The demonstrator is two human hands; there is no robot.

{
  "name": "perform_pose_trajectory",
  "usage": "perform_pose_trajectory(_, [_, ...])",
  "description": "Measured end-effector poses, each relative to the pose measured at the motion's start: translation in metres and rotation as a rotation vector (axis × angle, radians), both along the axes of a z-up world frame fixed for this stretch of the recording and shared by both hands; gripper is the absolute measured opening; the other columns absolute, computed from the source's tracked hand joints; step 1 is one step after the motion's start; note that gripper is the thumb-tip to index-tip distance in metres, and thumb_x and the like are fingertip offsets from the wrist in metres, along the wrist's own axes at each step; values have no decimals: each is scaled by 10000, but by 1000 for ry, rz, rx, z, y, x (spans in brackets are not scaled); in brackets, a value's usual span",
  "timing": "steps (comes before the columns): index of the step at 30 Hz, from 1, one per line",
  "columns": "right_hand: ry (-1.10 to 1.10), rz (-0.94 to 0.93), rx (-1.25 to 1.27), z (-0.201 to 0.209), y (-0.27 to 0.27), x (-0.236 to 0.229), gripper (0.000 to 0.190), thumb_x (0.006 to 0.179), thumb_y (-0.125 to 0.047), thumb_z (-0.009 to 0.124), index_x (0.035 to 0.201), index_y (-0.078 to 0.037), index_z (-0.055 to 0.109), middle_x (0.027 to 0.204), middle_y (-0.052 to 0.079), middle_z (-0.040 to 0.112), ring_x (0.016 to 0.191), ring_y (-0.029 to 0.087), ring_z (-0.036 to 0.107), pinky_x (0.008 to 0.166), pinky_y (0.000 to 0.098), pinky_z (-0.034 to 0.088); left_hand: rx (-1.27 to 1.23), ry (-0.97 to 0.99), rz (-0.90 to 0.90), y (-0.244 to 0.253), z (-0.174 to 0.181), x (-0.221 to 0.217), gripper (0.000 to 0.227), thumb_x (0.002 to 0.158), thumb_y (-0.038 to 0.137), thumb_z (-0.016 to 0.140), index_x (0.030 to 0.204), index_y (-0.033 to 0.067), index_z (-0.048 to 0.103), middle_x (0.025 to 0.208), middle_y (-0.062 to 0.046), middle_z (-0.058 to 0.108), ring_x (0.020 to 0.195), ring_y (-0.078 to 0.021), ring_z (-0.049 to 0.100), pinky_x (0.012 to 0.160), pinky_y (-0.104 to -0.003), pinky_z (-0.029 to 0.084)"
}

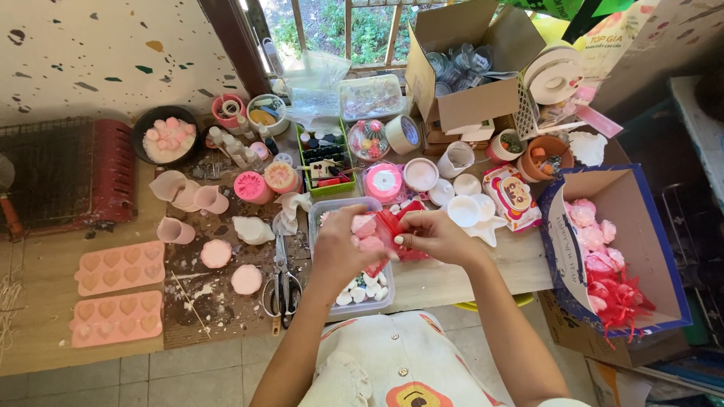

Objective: The person places flower-shaped and heart-shaped wax items into small red drawstring bags by hand.

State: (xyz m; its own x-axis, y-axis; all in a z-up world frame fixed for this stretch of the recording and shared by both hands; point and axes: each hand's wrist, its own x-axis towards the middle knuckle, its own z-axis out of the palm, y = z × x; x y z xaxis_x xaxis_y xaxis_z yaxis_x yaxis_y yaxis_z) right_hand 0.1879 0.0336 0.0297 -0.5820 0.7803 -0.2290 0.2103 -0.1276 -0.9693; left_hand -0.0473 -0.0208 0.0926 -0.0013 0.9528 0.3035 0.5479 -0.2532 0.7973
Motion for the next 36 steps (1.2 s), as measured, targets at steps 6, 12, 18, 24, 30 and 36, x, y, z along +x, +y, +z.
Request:
perform_pose_trajectory(6, [-5, 98, 462, 3, -5, -27, 170, 895, -40, 757, 1054, 7, 719, 986, 4, 677, 887, 61, 623, 771, 230, 525, 128, 366, -22, 6, -46, 12, 756, 593, 239, 900, 1226, 41, 537, 1088, -149, 674, 1092, -331, 629, 1023, -538, 405])
perform_pose_trajectory(12, [68, -338, 15, -67, -15, -41, 275, 892, -79, 670, 1164, -94, 708, 914, -29, 690, 755, 59, 588, 658, 238, 486, -153, 198, 148, 9, -81, -14, 526, 747, 162, 836, 1154, 41, 525, 1024, -186, 638, 983, -392, 635, 882, -514, 492])
perform_pose_trajectory(18, [-570, 52, 357, -221, -69, -71, 353, 861, -155, 739, 1209, -109, 706, 912, 137, 747, 825, 288, 721, 757, 414, 558, -91, 69, 232, 0, -85, -32, 547, 710, 112, 820, 1142, 17, 499, 1035, -215, 620, 992, -436, 627, 865, -518, 499])
perform_pose_trajectory(24, [-760, 132, 841, -253, -69, -109, 287, 862, -65, 636, 1144, -45, 685, 964, 168, 626, 866, 368, 675, 746, 531, 512, -28, 55, 237, -8, -75, -37, 559, 714, 130, 839, 1158, 31, 515, 1048, -204, 617, 1008, -426, 620, 875, -505, 498])
perform_pose_trajectory(30, [-697, 83, 900, -250, -74, -116, 199, 771, -23, 624, 955, -44, 697, 1024, 183, 663, 943, 355, 692, 741, 512, 513, 40, 57, 230, -9, -66, -38, 575, 719, 157, 848, 1174, 41, 515, 1060, -191, 608, 1036, -414, 607, 906, -498, 487])
perform_pose_trajectory(36, [-383, -538, 261, -188, -62, -111, 310, 761, -111, 839, 1004, -21, 670, 830, 100, 733, 716, 187, 719, 639, 333, 554, 108, 110, 186, -1, -58, -33, 657, 658, 182, 884, 1167, 42, 493, 1030, -192, 595, 987, -418, 598, 889, -527, 466])
